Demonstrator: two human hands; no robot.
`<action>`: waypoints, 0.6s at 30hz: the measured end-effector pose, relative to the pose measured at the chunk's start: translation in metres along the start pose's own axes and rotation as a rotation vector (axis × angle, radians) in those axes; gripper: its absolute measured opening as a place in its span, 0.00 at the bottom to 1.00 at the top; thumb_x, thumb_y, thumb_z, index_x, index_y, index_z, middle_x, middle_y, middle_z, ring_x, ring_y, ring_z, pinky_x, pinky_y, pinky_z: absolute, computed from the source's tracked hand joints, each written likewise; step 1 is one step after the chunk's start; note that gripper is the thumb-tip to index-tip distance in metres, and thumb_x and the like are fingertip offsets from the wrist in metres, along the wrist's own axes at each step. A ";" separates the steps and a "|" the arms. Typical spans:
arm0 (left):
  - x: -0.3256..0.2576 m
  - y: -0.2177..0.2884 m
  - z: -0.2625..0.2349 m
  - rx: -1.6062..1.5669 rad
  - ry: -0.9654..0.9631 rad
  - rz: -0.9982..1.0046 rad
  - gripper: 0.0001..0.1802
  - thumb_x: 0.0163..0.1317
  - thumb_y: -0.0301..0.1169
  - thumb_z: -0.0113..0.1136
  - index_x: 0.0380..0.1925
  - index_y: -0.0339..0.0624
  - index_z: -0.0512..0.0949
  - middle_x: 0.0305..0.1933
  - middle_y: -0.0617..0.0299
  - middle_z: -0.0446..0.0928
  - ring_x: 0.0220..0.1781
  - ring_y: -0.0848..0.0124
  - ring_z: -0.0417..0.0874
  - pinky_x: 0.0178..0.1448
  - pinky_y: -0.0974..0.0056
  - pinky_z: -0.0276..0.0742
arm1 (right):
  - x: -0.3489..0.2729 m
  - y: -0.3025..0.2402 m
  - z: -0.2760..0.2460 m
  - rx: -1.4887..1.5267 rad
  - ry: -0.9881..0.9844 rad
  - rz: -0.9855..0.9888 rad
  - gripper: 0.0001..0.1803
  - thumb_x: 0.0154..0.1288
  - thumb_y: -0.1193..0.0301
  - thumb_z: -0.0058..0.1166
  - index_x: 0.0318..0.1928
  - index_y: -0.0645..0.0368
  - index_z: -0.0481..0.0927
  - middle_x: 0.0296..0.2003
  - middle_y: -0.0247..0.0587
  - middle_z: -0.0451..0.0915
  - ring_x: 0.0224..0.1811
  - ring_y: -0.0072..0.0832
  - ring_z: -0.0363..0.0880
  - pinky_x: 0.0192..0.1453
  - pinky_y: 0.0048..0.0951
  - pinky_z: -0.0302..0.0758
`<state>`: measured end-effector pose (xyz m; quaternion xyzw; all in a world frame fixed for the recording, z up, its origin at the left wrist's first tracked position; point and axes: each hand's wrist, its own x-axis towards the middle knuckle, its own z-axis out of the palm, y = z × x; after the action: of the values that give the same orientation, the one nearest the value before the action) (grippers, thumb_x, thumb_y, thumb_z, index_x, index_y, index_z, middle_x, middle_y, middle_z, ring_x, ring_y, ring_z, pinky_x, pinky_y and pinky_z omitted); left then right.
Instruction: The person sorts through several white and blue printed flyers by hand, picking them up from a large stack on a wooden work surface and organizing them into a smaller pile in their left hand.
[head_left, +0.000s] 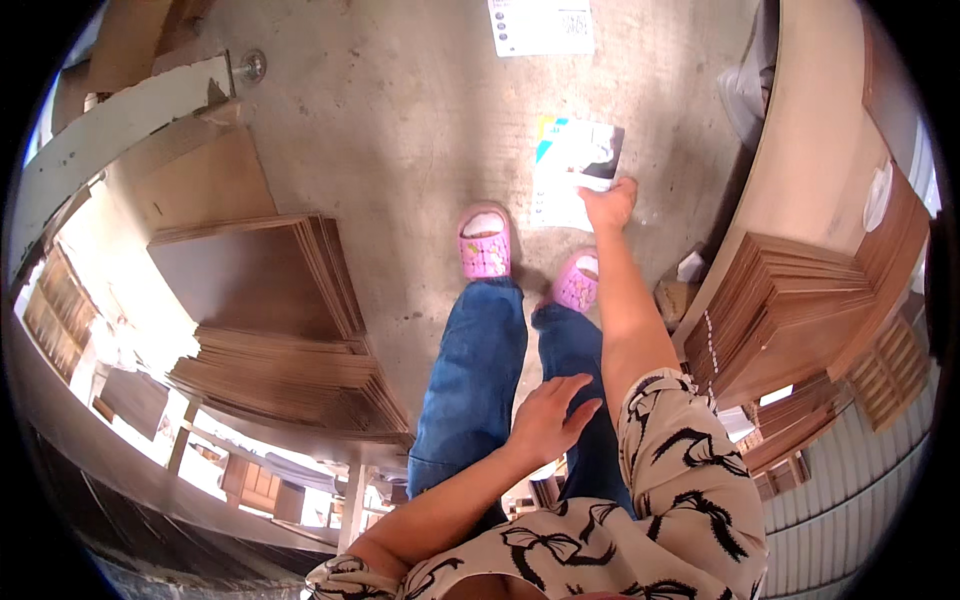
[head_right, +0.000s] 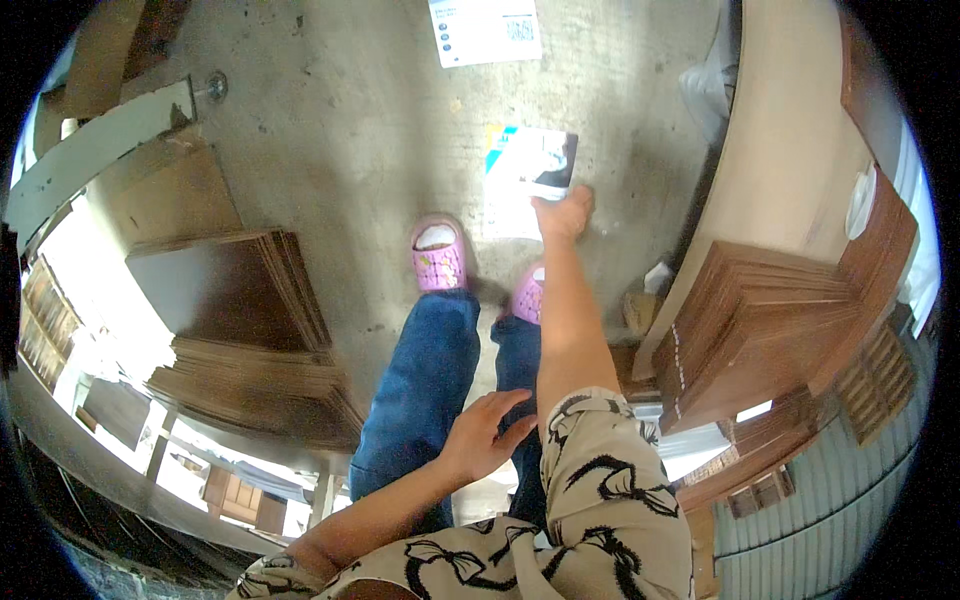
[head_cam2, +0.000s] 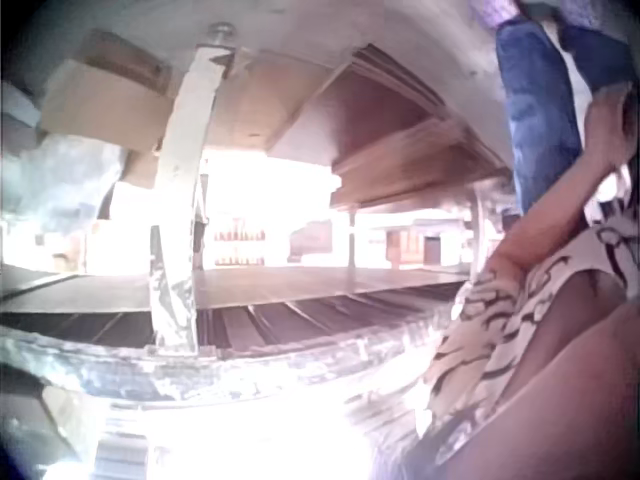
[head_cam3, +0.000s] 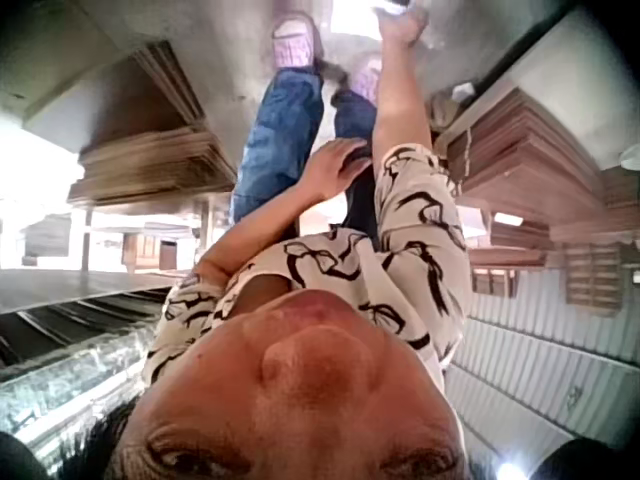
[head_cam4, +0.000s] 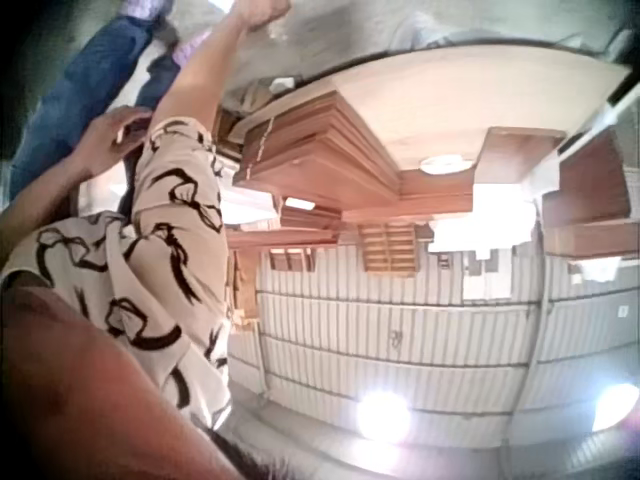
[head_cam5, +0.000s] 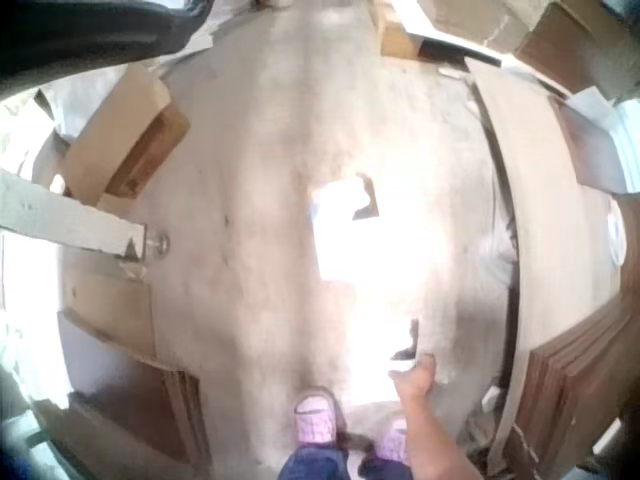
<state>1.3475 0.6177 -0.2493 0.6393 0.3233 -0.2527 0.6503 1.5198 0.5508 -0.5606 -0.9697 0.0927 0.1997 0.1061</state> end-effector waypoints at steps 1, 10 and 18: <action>0.001 -0.003 0.001 0.011 0.034 0.018 0.20 0.61 0.37 0.59 0.49 0.37 0.73 0.46 0.45 0.77 0.43 0.50 0.78 0.41 0.56 0.76 | 0.002 -0.002 -0.002 -0.015 -0.023 0.023 0.29 0.34 0.62 0.76 0.36 0.63 0.74 0.40 0.46 0.75 0.42 0.43 0.73 0.48 0.38 0.73; 0.009 0.006 -0.008 -0.041 0.072 -0.011 0.19 0.61 0.37 0.60 0.49 0.40 0.74 0.43 0.49 0.78 0.39 0.55 0.81 0.38 0.59 0.77 | 0.028 -0.096 -0.026 0.182 0.023 -0.618 0.22 0.39 0.67 0.73 0.33 0.60 0.76 0.36 0.47 0.76 0.45 0.45 0.72 0.51 0.43 0.69; 0.011 0.011 -0.017 -0.170 0.084 0.017 0.18 0.60 0.38 0.60 0.47 0.39 0.74 0.43 0.50 0.78 0.43 0.52 0.79 0.45 0.56 0.75 | 0.135 -0.242 -0.008 -0.005 0.195 -0.384 0.44 0.34 0.56 0.76 0.49 0.68 0.67 0.50 0.61 0.71 0.56 0.45 0.68 0.56 0.38 0.71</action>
<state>1.3617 0.6358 -0.2493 0.5946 0.3653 -0.1917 0.6901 1.6986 0.7631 -0.5670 -0.9845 -0.0846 0.0811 0.1304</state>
